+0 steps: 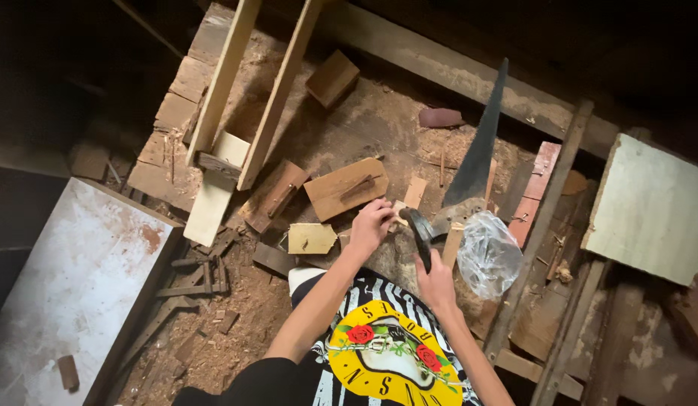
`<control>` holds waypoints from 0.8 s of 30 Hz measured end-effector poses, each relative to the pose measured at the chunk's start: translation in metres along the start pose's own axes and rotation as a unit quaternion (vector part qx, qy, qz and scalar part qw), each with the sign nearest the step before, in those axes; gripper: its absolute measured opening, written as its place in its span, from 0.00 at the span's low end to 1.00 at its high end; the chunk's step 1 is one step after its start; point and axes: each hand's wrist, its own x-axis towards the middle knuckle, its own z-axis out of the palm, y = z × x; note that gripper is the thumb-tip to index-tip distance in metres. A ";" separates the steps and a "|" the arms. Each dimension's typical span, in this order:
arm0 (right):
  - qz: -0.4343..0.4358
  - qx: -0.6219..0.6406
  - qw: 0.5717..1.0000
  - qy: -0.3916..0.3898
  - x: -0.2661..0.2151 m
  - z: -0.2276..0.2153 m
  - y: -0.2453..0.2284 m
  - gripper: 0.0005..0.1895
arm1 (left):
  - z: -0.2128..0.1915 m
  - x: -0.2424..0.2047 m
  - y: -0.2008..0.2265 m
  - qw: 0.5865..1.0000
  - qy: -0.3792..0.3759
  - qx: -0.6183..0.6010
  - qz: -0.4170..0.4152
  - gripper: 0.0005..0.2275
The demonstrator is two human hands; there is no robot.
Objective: The person uses a hammer to split small wooden pieces on a workbench, then switches to a hand saw to cut a larger wooden plank. The person handles multiple wood pieces and tools throughout the task.
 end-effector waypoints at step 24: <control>-0.027 0.022 0.999 0.010 -0.004 -0.001 -0.014 0.13 | -0.005 0.009 -0.001 0.998 -0.060 0.010 -0.025 0.06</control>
